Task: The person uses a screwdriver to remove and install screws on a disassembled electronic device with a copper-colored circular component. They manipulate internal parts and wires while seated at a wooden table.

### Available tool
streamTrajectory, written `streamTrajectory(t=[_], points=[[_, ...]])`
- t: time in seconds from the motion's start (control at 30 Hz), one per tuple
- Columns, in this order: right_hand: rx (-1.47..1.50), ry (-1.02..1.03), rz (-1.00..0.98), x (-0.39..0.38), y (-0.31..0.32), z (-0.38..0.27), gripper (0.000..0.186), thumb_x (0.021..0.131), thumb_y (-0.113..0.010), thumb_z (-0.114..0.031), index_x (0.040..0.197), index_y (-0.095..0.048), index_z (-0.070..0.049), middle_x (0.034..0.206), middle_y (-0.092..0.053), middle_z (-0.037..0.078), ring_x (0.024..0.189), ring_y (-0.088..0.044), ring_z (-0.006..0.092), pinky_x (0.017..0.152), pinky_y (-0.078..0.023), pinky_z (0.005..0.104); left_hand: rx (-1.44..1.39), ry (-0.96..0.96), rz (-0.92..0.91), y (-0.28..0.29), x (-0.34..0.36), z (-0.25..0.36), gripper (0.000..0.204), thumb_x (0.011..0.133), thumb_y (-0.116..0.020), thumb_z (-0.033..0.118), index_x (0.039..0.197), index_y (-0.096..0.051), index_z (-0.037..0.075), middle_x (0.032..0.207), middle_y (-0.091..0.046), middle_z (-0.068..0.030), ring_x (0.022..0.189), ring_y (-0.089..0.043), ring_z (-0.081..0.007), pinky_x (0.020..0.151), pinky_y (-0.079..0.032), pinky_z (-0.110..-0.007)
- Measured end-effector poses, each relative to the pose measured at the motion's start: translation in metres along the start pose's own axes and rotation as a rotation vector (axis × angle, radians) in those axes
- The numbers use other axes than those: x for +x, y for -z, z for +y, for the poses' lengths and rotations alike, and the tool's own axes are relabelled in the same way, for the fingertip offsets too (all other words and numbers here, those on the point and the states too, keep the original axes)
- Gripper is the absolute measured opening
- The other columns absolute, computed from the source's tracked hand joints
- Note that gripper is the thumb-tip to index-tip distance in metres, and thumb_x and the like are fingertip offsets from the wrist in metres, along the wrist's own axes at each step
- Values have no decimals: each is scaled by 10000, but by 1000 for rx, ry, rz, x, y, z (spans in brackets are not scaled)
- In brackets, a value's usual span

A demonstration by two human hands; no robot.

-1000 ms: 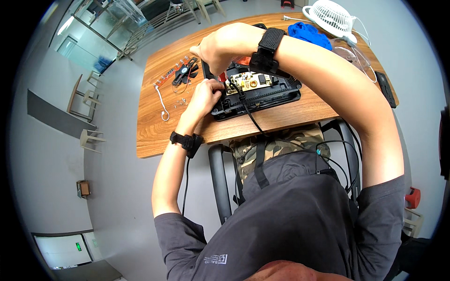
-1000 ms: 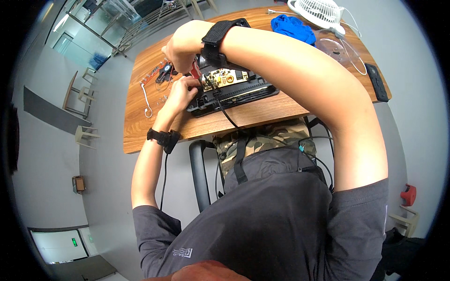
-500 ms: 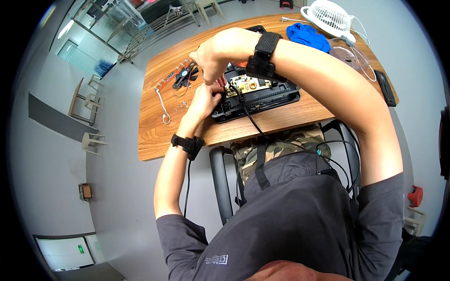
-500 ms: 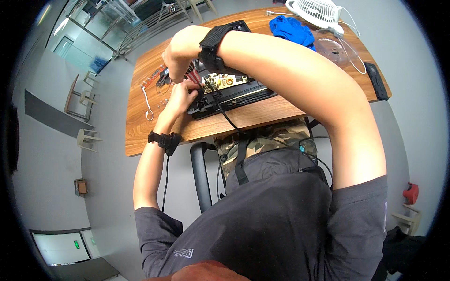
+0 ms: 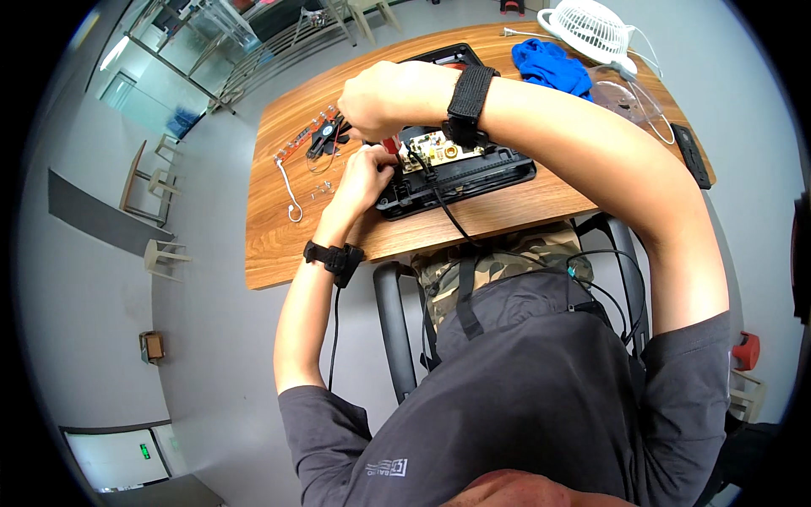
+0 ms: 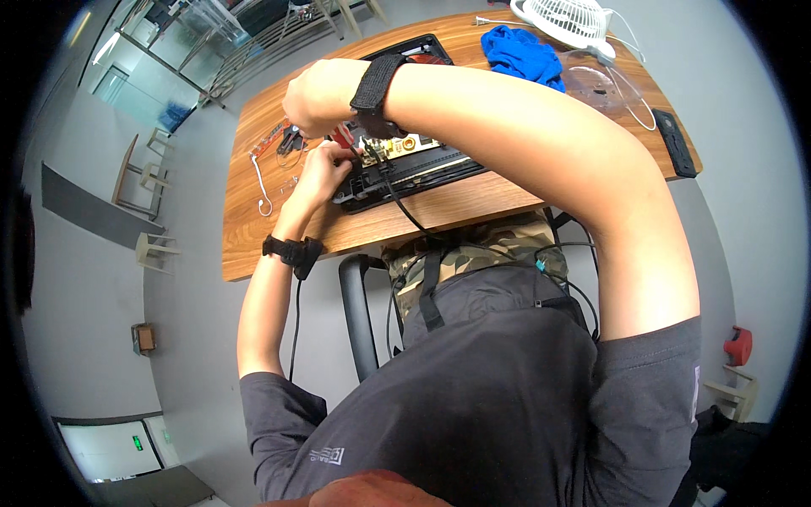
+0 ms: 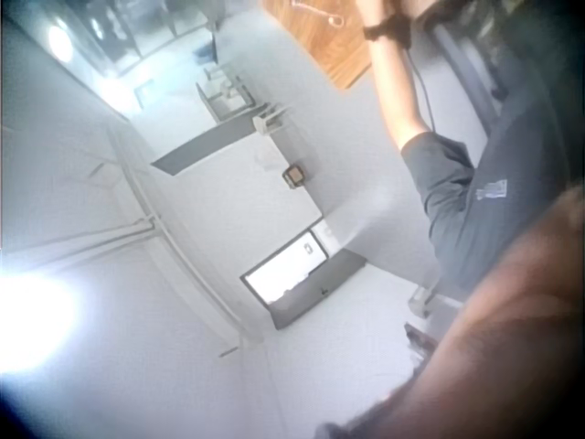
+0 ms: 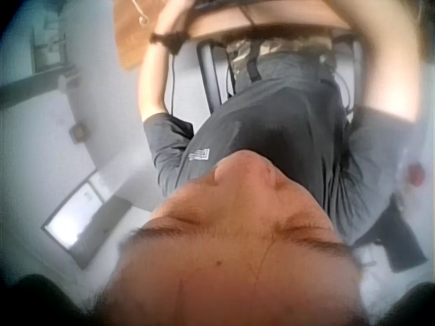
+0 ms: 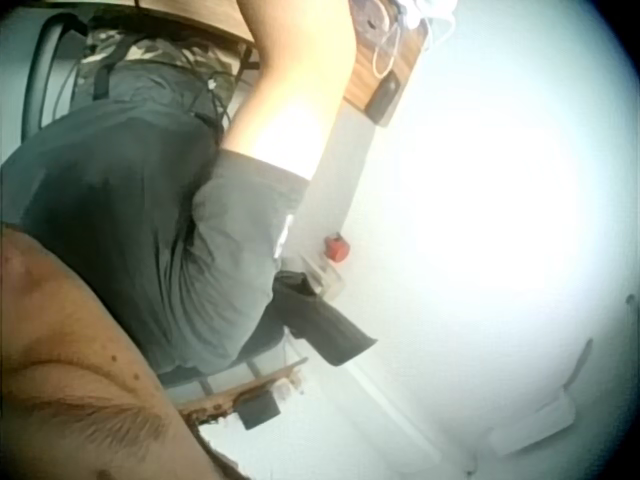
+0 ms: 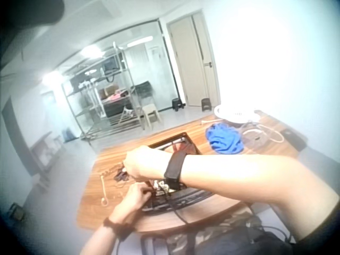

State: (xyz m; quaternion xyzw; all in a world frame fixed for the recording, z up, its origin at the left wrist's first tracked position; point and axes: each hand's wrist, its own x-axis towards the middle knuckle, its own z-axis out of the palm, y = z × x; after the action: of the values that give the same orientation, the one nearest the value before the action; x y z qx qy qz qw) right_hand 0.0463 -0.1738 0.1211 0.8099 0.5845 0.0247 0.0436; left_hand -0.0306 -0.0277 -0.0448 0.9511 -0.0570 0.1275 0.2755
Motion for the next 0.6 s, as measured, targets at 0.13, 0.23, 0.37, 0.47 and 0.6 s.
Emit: streamTrajectory(t=[0.13, 0.23, 0.37, 0.47, 0.6], points=[[2, 26, -98, -5, 11, -2, 285, 837, -665, -172, 1037, -781, -6, 1062, -761, 186, 947, -740, 325, 792, -591, 419, 37, 54, -9, -1, -2, -6, 200, 806, -683, 4, 990, -749, -37, 1032, -722, -189, 1041, -656, -364, 958, -515, -417], [-7, 70, -110, 1, 3, 8, 281, 843, -676, -198, 1002, -777, 10, 1019, -769, 172, 903, -746, 313, 755, -596, 407, 51, 11, -8, 1, 0, 1, 199, 808, -683, 7, 990, -753, -33, 1020, -723, -188, 1041, -656, -360, 956, -516, -415], [115, 29, -245, -9, 15, 8, 322, 886, -681, -266, 1032, -738, 16, 868, -763, 175, 771, -755, 287, 726, -608, 402, 65, -7, -4, 1, -2, -2, 197, 815, -685, 9, 996, -755, -25, 1001, -724, -181, 1039, -661, -349, 946, -519, -416], [113, 25, -182, -12, 12, 4, 303, 896, -658, -257, 982, -779, 6, 925, -779, 151, 765, -762, 274, 641, -602, 395, 78, 47, -20, 3, -2, 2, 194, 819, -690, 6, 1001, -753, -20, 1006, -729, -171, 1031, -669, -340, 938, -526, -410], [35, -43, 34, -15, -1, 9, 362, 893, -653, -323, 1051, -753, -12, 980, -758, 212, 933, -740, 361, 807, -602, 446, 65, 9, 0, 3, 1, 5, 195, 819, -691, -8, 1005, -750, -16, 1015, -733, -171, 1014, -680, -342, 934, -536, -403]])
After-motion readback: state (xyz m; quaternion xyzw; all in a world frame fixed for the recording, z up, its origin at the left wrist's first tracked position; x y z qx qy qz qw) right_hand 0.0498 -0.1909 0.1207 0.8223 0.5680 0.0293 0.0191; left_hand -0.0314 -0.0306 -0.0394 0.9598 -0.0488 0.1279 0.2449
